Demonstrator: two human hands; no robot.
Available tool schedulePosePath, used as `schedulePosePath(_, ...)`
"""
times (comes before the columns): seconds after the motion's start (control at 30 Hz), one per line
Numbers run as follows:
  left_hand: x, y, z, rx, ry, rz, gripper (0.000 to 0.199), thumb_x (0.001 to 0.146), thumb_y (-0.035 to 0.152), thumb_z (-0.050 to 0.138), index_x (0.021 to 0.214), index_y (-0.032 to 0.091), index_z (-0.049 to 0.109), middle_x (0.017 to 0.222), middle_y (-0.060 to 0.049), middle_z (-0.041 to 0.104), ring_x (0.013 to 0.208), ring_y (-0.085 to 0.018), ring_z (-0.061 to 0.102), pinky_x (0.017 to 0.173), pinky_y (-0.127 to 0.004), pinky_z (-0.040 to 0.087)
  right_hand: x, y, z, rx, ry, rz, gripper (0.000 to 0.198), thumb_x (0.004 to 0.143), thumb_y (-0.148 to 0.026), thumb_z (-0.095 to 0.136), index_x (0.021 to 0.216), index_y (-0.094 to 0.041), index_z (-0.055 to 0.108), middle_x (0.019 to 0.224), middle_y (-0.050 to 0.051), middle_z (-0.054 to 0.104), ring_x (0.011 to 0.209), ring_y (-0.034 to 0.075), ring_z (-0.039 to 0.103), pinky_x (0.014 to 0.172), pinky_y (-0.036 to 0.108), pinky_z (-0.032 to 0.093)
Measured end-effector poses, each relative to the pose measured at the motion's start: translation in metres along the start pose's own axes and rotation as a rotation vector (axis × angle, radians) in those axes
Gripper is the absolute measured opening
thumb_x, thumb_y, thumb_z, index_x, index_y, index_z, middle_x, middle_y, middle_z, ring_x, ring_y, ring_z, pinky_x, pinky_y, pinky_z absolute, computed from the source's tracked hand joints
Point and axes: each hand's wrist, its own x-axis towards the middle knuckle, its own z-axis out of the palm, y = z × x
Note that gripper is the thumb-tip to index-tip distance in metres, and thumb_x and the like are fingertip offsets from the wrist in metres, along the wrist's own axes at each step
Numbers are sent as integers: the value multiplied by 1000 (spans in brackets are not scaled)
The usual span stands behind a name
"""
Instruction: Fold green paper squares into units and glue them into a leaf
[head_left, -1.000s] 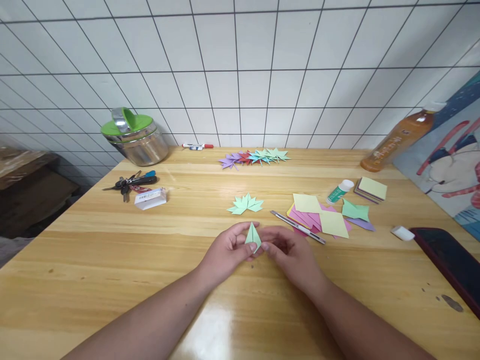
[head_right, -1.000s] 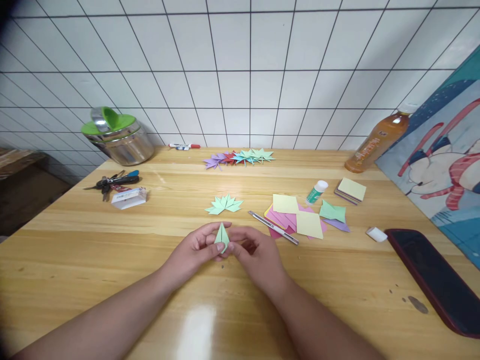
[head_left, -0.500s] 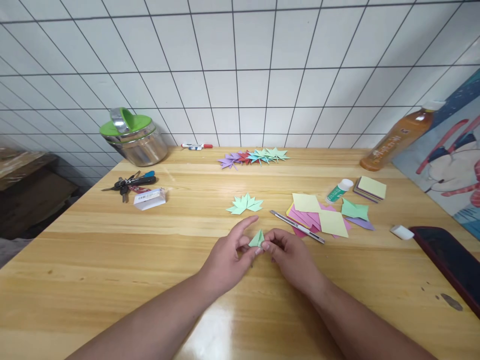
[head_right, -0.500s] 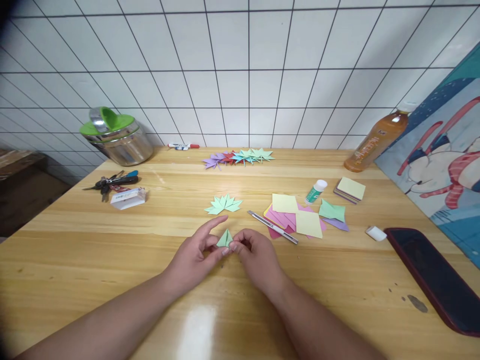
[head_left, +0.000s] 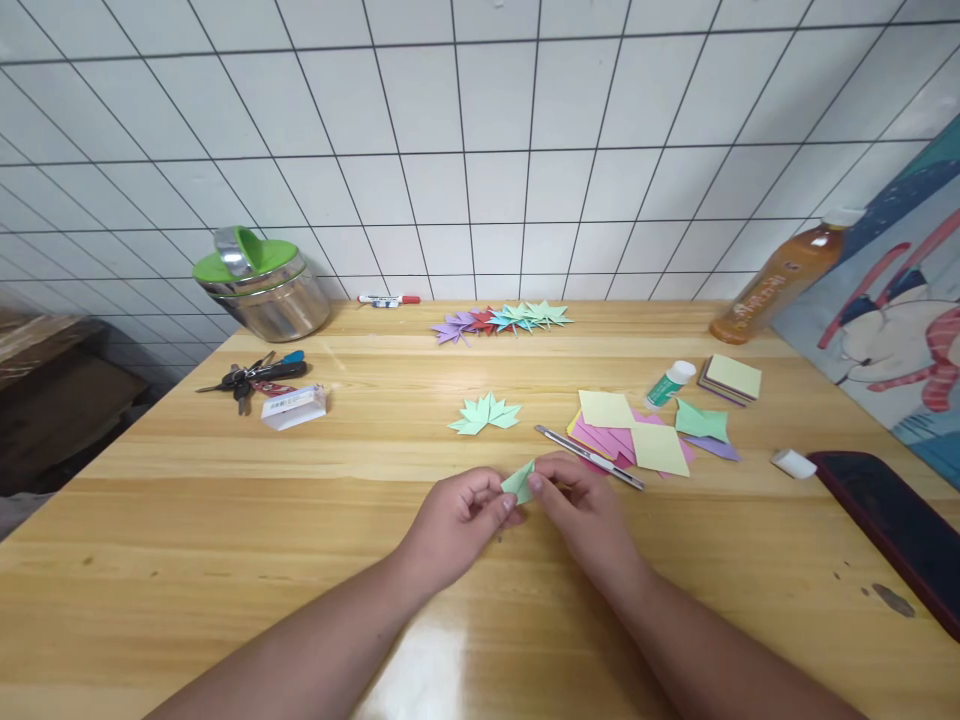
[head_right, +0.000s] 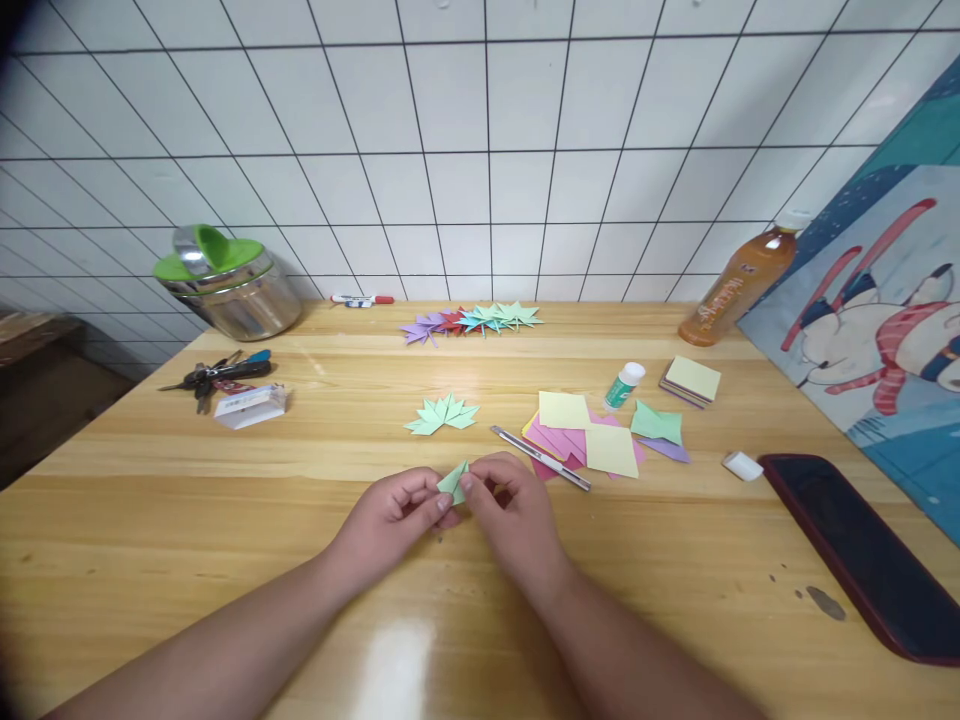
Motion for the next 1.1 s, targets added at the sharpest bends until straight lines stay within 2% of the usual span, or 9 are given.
schedulePosePath(0.07,-2,1,-1,111,5,36,16,82,29,53,75,16,58,71,-2,65,63,-11,56,59,-20,41,1,0,-1,-3,11,-2,20,78,-32,58,64,-17,62,70,2,56,70,14,52,62,25,41)
schedulePosePath(0.17,-3,4,-4,210,-3,88,17,82,29,52,73,16,60,69,-1,64,63,-12,56,57,-20,40,1,0,-1,46,42,16,19,76,-30,61,61,-17,62,67,1,55,67,13,51,61,24,40)
schedulePosePath(0.3,-2,6,-3,62,-75,70,20,79,35,57,82,15,60,69,-1,61,62,-12,54,55,-20,39,-1,-2,3,93,48,15,16,75,-28,62,63,-18,64,70,1,56,67,13,53,61,24,42)
schedulePosePath(0.43,1,3,0,-76,-54,-29,25,79,39,58,84,14,61,72,-3,65,65,-13,58,57,-21,43,-2,-1,4,109,29,20,16,74,-29,64,64,-18,65,71,1,55,67,13,53,59,24,42)
schedulePosePath(0.57,1,1,1,-22,-41,-29,19,79,34,59,77,15,61,69,-3,66,65,-13,61,60,-21,44,-2,0,2,131,25,99,16,75,-34,63,76,-18,66,75,2,60,66,13,53,59,25,42)
schedulePosePath(0.7,-1,3,1,46,-72,-12,16,80,31,57,78,16,63,70,-3,67,67,-14,62,62,-21,45,-2,-1,0,126,62,132,22,73,-35,65,62,-16,59,61,-1,55,59,11,48,56,24,39)
schedulePosePath(0.87,-2,3,1,131,-84,8,19,81,31,56,78,15,65,68,-4,67,62,-13,60,57,-20,43,-1,-1,-1,207,40,172,27,74,-36,64,59,-16,54,55,-4,50,56,9,45,55,22,38)
schedulePosePath(1.03,1,3,-1,-9,-14,-61,23,78,36,59,79,14,63,67,-4,68,59,-13,60,57,-21,45,1,0,1,190,-46,190,25,70,-40,68,79,-17,62,71,1,62,61,12,54,55,24,43)
schedulePosePath(1.1,2,5,-2,-74,16,-82,26,76,39,61,78,13,62,66,-4,67,58,-13,59,56,-22,46,0,0,3,178,-87,191,27,69,-41,69,79,-17,62,71,2,64,63,15,59,58,26,45)
